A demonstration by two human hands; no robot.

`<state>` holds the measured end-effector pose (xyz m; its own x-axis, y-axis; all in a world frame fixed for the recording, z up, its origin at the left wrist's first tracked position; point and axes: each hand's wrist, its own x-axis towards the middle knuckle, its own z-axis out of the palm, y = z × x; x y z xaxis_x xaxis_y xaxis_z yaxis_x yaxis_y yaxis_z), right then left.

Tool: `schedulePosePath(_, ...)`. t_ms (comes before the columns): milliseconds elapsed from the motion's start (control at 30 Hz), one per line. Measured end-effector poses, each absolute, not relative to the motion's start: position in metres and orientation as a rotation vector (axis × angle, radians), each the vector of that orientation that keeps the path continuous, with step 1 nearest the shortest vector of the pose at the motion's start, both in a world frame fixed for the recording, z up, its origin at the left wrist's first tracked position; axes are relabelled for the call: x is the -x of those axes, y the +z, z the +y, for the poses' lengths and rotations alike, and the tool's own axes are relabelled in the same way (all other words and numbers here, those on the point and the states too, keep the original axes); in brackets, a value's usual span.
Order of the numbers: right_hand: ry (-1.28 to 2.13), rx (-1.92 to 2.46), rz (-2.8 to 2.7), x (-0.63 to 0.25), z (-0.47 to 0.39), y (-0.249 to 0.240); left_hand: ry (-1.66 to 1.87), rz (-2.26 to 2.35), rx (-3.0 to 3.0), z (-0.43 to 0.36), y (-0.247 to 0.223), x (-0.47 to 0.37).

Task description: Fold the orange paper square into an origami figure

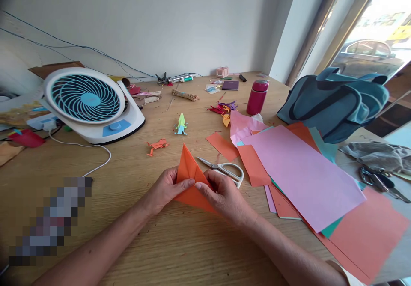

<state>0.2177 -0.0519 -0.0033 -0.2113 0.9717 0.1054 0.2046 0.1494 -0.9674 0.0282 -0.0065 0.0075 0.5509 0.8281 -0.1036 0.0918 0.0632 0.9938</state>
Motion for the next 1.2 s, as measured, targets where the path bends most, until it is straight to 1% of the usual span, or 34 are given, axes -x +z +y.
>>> schedulePosePath(300,1.136,1.286,-1.783,-0.218,-0.056,0.001,0.722,0.812,-1.271,-0.003,0.014,-0.025)
schedulePosePath(633,1.197,1.302,-1.826,-0.219,-0.057,0.000,0.821,0.906,-1.392,-0.003,0.015,-0.028)
schedulePosePath(800,1.170,1.307,-1.879,-0.219,-0.058,0.002,0.876,0.980,-1.484,0.002,0.014,-0.022)
schedulePosePath(1200,1.166,1.313,-1.894,-0.217,-0.058,0.004,0.867,0.989,-1.537,0.000,0.019,-0.020)
